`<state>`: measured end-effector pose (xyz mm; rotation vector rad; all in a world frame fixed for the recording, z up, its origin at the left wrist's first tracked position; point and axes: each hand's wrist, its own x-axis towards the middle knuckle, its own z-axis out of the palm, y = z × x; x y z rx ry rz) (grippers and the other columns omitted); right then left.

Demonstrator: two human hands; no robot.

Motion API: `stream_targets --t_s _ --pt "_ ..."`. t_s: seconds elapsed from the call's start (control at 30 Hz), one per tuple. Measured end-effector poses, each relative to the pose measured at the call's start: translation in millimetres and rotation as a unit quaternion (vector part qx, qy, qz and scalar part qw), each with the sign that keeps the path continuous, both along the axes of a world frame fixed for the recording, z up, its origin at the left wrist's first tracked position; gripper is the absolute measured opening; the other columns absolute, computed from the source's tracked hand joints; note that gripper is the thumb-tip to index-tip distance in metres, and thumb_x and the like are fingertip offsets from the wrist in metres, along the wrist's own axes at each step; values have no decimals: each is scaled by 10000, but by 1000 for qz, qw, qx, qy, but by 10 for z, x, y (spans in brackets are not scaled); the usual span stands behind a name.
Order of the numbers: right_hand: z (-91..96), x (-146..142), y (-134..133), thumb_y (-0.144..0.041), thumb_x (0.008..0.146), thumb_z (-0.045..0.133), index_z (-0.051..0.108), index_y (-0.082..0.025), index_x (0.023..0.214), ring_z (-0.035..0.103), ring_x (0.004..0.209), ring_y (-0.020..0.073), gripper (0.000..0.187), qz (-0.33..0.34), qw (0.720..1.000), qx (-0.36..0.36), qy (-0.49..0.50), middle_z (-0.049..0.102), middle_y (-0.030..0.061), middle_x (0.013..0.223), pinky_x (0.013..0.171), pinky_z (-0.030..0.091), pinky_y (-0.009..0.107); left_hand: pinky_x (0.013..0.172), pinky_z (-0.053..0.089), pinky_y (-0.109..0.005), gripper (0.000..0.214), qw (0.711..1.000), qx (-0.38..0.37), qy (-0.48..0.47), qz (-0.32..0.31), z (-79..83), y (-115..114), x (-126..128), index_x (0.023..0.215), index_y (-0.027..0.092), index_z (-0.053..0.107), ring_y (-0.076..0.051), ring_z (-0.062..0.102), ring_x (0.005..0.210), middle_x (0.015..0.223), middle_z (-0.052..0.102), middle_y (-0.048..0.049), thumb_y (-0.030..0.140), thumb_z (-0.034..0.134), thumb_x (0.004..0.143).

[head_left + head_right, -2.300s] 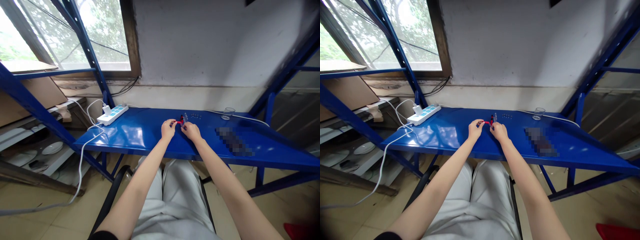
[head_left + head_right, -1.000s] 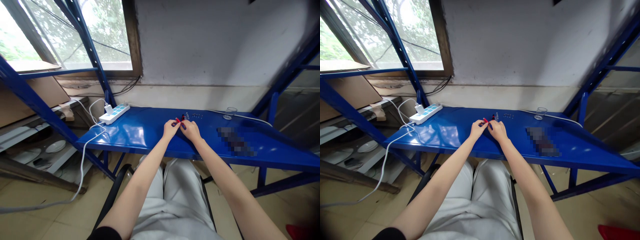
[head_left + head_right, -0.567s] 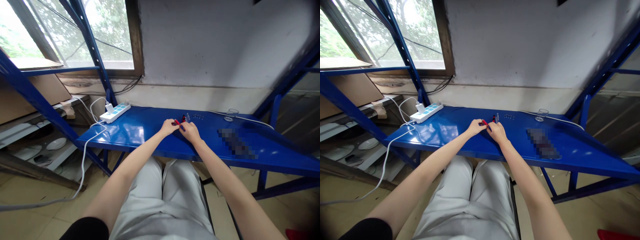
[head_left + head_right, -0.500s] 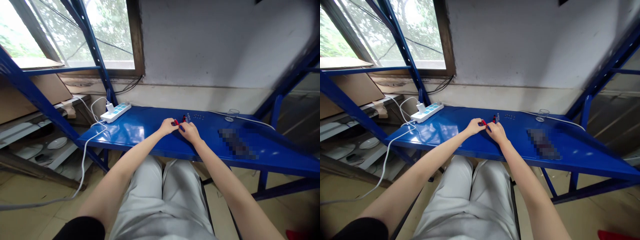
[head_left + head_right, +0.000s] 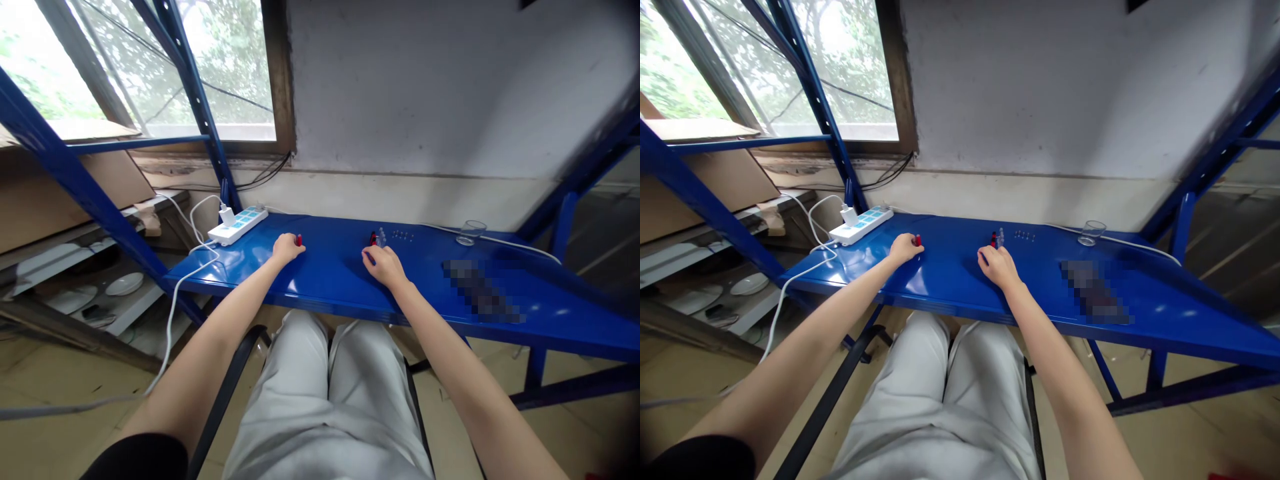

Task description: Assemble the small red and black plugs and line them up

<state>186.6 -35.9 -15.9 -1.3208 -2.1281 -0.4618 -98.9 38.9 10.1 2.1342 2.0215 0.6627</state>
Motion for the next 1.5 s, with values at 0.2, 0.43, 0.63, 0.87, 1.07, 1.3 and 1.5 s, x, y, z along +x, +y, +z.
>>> stream_targets --t_s 0.2,0.43,0.63,0.87,1.07,1.3,1.5 --pt "10 32 -8 -291 916 290 607 -153 952 558 725 168 348 -8 999 18 26 651 95 859 736 346 301 618 400 -229 143 1000 2 -14 24 -97 18 -28 721 178 643 -166 579 736 757 649 -51 296 583 665" --pt "53 89 -29 -297 896 313 597 -153 932 545 697 169 320 -60 994 40 83 630 86 797 727 344 297 648 400 -246 150 998 11 -48 50 -160 57 -13 733 187 661 -180 587 768 770 662 -52 308 588 682" --pt "105 199 -76 -313 843 356 565 -162 908 534 674 195 266 -221 945 47 236 598 84 753 633 345 296 684 407 -250 171 996 -18 -71 59 -94 3 -8 769 196 644 -190 581 842 850 667 -48 330 632 664" --pt "-54 424 67 -241 728 458 533 -173 898 526 668 205 198 -291 906 -80 296 594 87 773 587 344 305 755 400 -304 322 990 55 -106 70 -135 -223 53 916 191 535 -223 527 915 835 614 -50 389 640 685" --pt "-108 401 115 -237 728 484 572 -176 853 535 858 266 164 -284 923 -153 209 612 110 881 679 371 366 770 407 -308 157 965 207 -108 -118 -168 -477 457 915 184 520 -186 513 803 782 583 -41 269 528 783" --pt "-84 322 107 -308 777 495 607 -173 892 512 937 276 209 -251 944 -162 137 603 121 985 717 382 388 855 397 -363 364 934 198 -31 -295 -82 -613 1140 1193 176 486 -233 491 1000 1095 576 -104 234 438 837" --pt "-44 253 117 -322 798 484 600 -174 939 492 981 263 235 -259 942 -176 121 585 119 1039 765 371 381 879 378 -426 561 962 88 40 -256 -111 -611 1577 1411 234 215 -271 423 1113 1284 459 -114 269 367 873"
